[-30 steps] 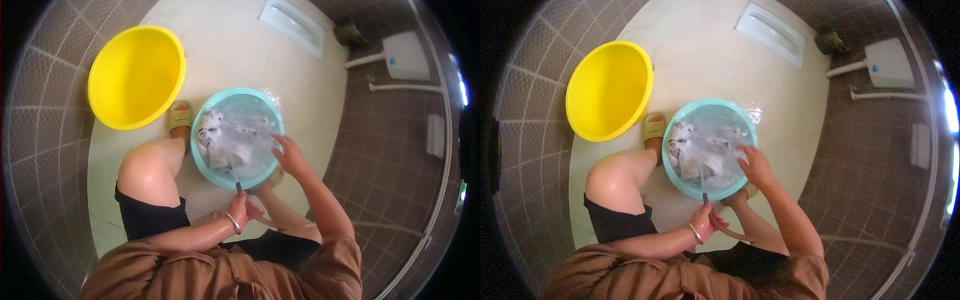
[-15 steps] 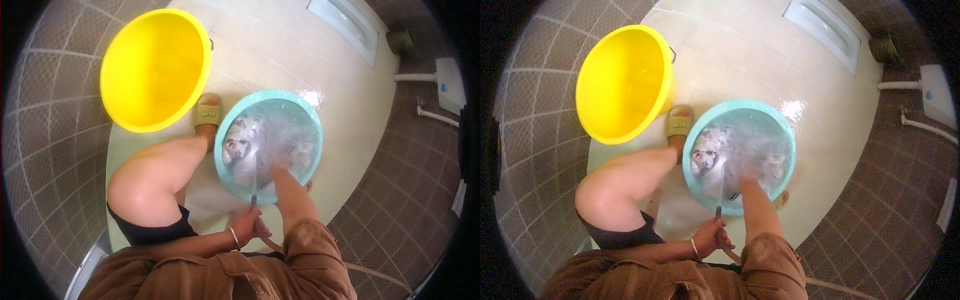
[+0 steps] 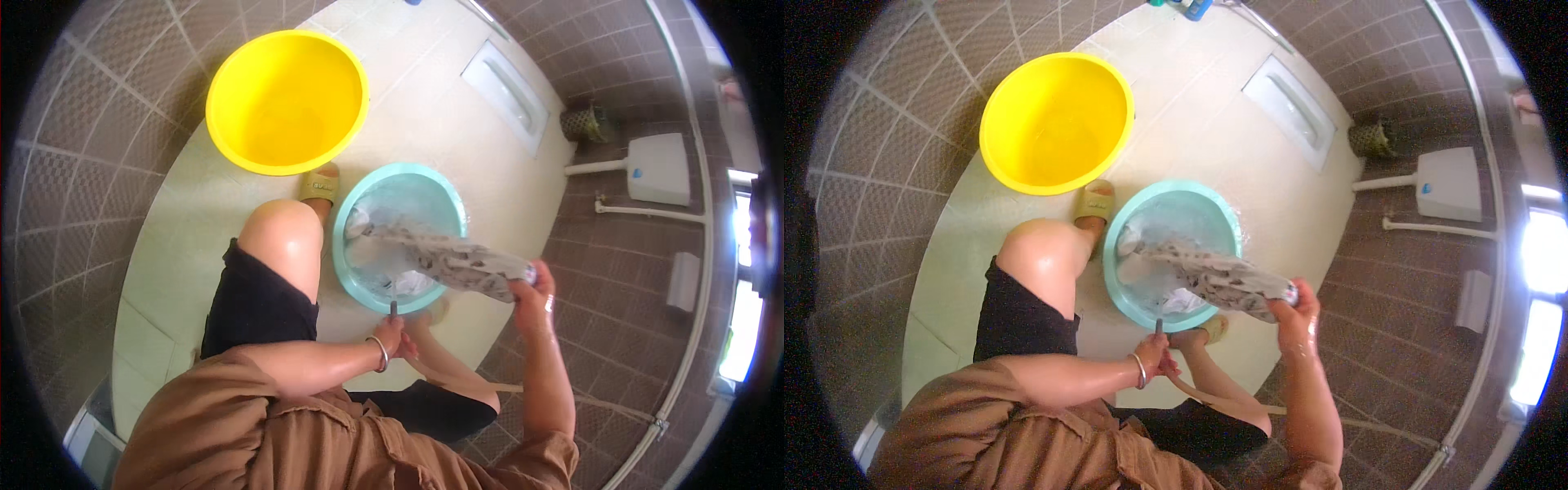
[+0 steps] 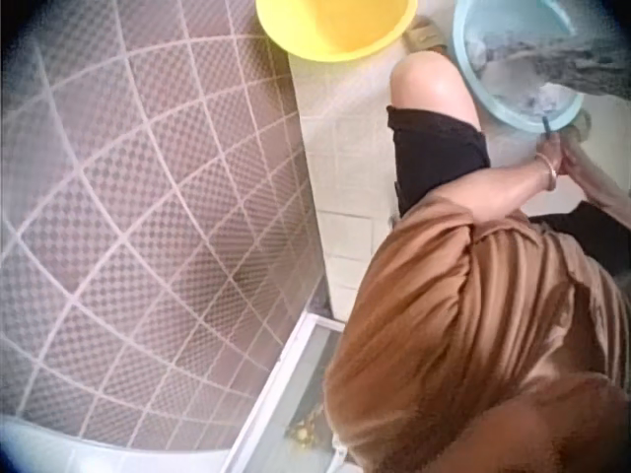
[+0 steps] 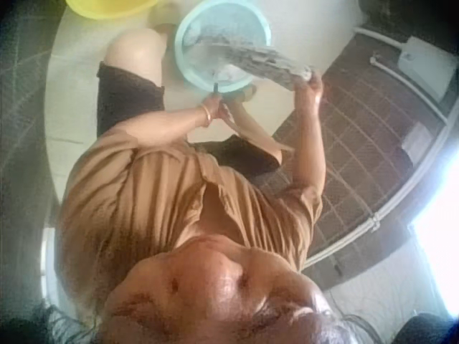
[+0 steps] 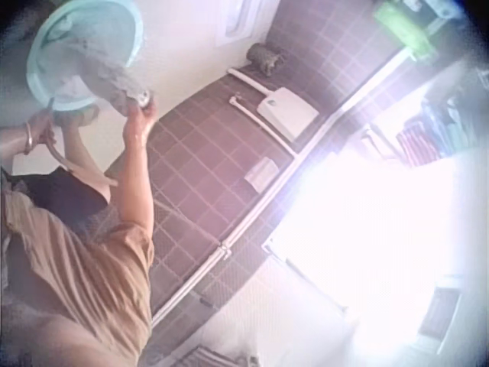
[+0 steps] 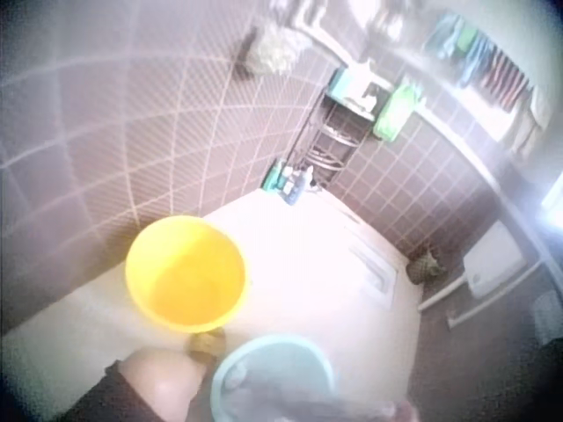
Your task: The person washes clothes by hand in a basin of soapy water, pours out the dirty water, refills the basin with water from a hose, and rinses and wrings the clothes.
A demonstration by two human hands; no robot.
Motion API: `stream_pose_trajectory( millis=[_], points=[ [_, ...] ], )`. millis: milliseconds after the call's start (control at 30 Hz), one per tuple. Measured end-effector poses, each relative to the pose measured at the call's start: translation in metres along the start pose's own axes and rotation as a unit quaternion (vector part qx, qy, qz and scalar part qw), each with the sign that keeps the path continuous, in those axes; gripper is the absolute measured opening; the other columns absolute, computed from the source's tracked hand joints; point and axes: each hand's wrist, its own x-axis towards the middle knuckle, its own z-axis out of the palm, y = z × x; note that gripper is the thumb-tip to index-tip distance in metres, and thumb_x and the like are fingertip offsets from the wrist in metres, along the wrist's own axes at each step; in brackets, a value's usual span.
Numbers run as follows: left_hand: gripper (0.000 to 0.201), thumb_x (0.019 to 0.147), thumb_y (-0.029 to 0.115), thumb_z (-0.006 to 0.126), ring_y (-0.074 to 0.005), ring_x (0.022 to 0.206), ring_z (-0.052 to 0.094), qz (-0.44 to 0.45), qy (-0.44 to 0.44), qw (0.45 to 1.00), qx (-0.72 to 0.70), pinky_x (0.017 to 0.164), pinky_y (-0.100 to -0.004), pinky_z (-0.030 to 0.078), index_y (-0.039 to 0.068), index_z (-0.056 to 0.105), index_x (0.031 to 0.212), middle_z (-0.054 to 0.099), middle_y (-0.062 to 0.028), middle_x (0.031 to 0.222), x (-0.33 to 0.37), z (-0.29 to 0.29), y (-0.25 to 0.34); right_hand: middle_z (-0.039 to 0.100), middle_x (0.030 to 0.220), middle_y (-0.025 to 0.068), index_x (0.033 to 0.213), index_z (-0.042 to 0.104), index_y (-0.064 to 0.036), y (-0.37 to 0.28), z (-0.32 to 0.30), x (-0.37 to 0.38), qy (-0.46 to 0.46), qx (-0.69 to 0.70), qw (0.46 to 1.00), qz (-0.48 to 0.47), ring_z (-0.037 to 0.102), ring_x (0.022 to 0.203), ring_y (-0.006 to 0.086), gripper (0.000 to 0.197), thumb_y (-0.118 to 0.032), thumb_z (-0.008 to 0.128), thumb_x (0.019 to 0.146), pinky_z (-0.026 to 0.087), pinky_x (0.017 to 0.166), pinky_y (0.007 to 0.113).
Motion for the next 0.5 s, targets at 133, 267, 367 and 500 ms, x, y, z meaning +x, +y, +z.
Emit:
stream_pose_trajectory(
  millis=[133,267,367,500],
  points=[
    [0.023,0.088,0.03,0.039,-0.0264,0.051,0.052,-0.02,0.011,1.0,-0.004,0.051,-0.0498,0.052,0.008,0.034,0.095,0.044,-0.01,0.065,0.007,0.0,-0.005,0.054,0.081,0.0032,0.091,0.05,-0.0048,-0.091,-0.028,-0.056,0.064,-0.016,0.993,-0.098,0.053,0.075,0.0136,0.027,0.005,0.055,0.066,0.044,0.067,0.026],
    [0.025,0.089,0.032,0.038,-0.0264,0.048,0.051,-0.015,0.001,1.0,0.018,0.051,-0.0498,0.052,0.008,0.034,0.096,0.043,-0.0094,0.061,-0.005,-0.002,-0.006,0.05,0.099,0.0072,0.113,0.041,-0.006,-0.153,-0.069,-0.109,0.204,-0.009,0.961,-0.187,0.051,0.092,0.0192,0.046,0.001,0.055,0.069,0.043,0.08,0.032],
    [0.025,0.089,0.031,0.037,-0.0262,0.047,0.051,-0.021,-0.007,1.0,0.015,0.051,-0.0496,0.053,0.007,0.034,0.096,0.043,-0.0101,0.063,0.004,-0.004,-0.008,0.051,0.105,0.0094,0.12,0.038,-0.0048,-0.206,-0.054,-0.137,0.263,0.017,0.935,-0.237,0.049,0.098,0.0206,0.05,0.002,0.053,0.072,0.041,0.085,0.033],
    [0.026,0.089,0.031,0.037,-0.0271,0.049,0.053,0.001,-0.027,1.0,-0.006,0.051,-0.0496,0.052,0.007,0.034,0.096,0.044,-0.0102,0.065,0.005,-0.003,-0.013,0.05,0.107,0.0103,0.122,0.038,-0.0055,-0.21,-0.064,-0.124,0.256,-0.035,0.931,-0.257,0.05,0.098,0.0212,0.054,0.0,0.055,0.072,0.041,0.085,0.033]
  ],
)
